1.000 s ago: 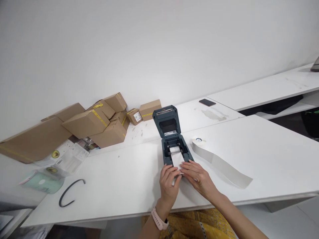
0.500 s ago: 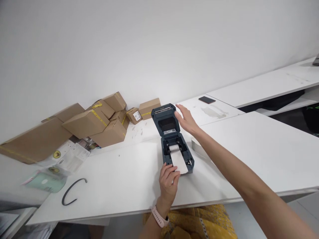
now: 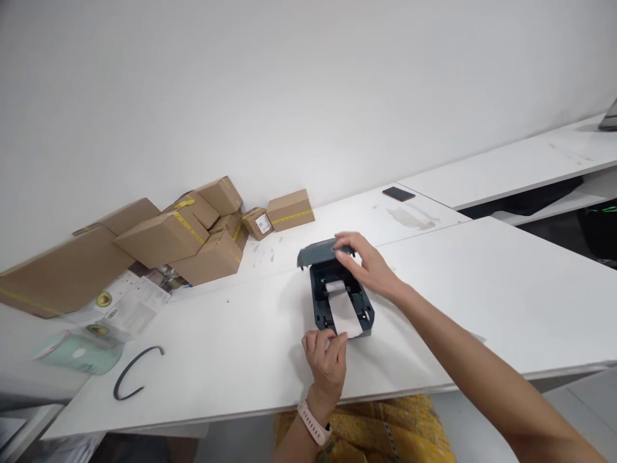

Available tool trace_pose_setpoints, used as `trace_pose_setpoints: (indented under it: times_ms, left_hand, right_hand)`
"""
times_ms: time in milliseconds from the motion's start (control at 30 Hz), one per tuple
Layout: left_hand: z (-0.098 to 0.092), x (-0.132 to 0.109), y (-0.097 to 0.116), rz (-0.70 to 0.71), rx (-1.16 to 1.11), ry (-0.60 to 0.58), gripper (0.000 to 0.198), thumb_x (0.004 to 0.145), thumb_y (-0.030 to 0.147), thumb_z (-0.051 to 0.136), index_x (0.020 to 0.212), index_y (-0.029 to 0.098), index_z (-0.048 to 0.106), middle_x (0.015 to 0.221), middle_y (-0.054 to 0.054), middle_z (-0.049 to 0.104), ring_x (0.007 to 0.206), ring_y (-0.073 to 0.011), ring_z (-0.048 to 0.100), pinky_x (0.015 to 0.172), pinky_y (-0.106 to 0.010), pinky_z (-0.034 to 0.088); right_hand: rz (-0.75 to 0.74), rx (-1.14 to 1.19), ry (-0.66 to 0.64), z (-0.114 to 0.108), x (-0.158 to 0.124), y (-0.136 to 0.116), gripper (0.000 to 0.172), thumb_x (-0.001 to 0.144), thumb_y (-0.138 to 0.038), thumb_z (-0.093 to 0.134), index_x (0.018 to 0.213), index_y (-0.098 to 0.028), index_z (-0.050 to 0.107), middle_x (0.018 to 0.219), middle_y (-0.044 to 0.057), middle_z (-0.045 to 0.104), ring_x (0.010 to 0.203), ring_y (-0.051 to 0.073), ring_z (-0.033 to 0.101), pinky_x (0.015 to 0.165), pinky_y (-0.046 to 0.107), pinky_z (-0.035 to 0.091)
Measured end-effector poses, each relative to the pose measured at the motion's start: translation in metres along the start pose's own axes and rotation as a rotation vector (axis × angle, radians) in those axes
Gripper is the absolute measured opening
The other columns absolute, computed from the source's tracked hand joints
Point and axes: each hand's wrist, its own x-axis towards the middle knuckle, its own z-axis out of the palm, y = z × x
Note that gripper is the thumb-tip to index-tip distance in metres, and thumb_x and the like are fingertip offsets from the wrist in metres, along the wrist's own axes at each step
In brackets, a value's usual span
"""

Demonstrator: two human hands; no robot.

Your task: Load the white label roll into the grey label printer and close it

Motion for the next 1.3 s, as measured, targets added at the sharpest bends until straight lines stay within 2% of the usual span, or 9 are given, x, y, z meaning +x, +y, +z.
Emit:
trace_pose_setpoints:
  times_ms: [67, 167, 333, 533, 667, 867, 1300]
  left_hand:
    - [0.001, -0.002, 0.001, -0.005, 0.0, 0.01, 0.017, 0.081, 0.007, 0.067, 0.084, 0.024, 0.07, 0.073, -0.004, 0.061, 0.073, -0.0181, 0.048, 0.075, -0.034, 0.036]
    - [0.001, -0.002, 0.002, 0.0, -0.009, 0.02, 0.019, 0.08, 0.005, 0.067, 0.084, 0.023, 0.07, 0.073, -0.004, 0.062, 0.074, -0.018, 0.047, 0.077, -0.034, 0.036]
    - [0.001, -0.001, 0.004, 0.03, -0.023, 0.044, 0.02, 0.081, 0.003, 0.066, 0.083, 0.022, 0.07, 0.074, -0.003, 0.062, 0.076, -0.0174, 0.047, 0.079, -0.034, 0.036]
    - [-0.002, -0.003, 0.002, 0.045, -0.022, 0.032, 0.022, 0.08, 0.001, 0.066, 0.084, 0.022, 0.07, 0.074, -0.003, 0.062, 0.078, -0.0168, 0.048, 0.082, -0.035, 0.036]
    - [-0.004, -0.001, -0.001, 0.068, -0.014, 0.014, 0.024, 0.079, 0.0, 0.066, 0.084, 0.023, 0.07, 0.074, -0.003, 0.061, 0.078, -0.017, 0.048, 0.082, -0.035, 0.036]
    - [-0.007, -0.003, -0.006, 0.1, -0.014, -0.014, 0.028, 0.078, -0.002, 0.064, 0.084, 0.024, 0.07, 0.074, -0.003, 0.062, 0.078, -0.0168, 0.048, 0.082, -0.035, 0.036]
    - [-0.011, -0.003, -0.004, 0.113, -0.035, -0.001, 0.026, 0.076, -0.003, 0.065, 0.083, 0.022, 0.069, 0.074, -0.003, 0.061, 0.076, -0.0167, 0.048, 0.078, -0.034, 0.039]
  right_hand:
    - [-0.07, -0.046, -0.006, 0.003, -0.039, -0.004, 0.024, 0.096, -0.032, 0.047, 0.118, -0.027, 0.057, 0.135, 0.01, 0.054, 0.129, 0.027, 0.047, 0.106, 0.046, 0.04]
    - [-0.141, -0.103, -0.024, 0.01, -0.084, 0.0, 0.035, 0.095, -0.022, 0.049, 0.13, -0.029, 0.053, 0.141, 0.01, 0.048, 0.135, 0.028, 0.041, 0.11, 0.049, 0.039]
    - [-0.137, -0.163, -0.056, 0.02, -0.118, 0.009, 0.045, 0.093, -0.016, 0.051, 0.136, -0.031, 0.049, 0.144, 0.008, 0.046, 0.138, 0.029, 0.037, 0.11, 0.051, 0.04]
    - [-0.084, -0.178, -0.048, 0.027, -0.13, 0.015, 0.029, 0.091, -0.018, 0.055, 0.118, -0.029, 0.058, 0.137, 0.008, 0.051, 0.136, 0.03, 0.039, 0.105, 0.053, 0.042]
    - [-0.05, -0.149, 0.003, 0.034, -0.133, 0.019, 0.02, 0.092, -0.02, 0.054, 0.11, -0.028, 0.059, 0.133, 0.009, 0.053, 0.133, 0.03, 0.041, 0.103, 0.053, 0.042]
    - [-0.029, -0.13, 0.019, 0.037, -0.131, 0.017, 0.027, 0.093, -0.019, 0.053, 0.118, -0.029, 0.057, 0.134, 0.009, 0.052, 0.133, 0.029, 0.041, 0.105, 0.051, 0.04]
    - [-0.013, -0.078, 0.061, 0.039, -0.136, 0.018, 0.028, 0.093, -0.017, 0.053, 0.117, -0.029, 0.061, 0.134, 0.009, 0.054, 0.133, 0.029, 0.041, 0.105, 0.052, 0.039]
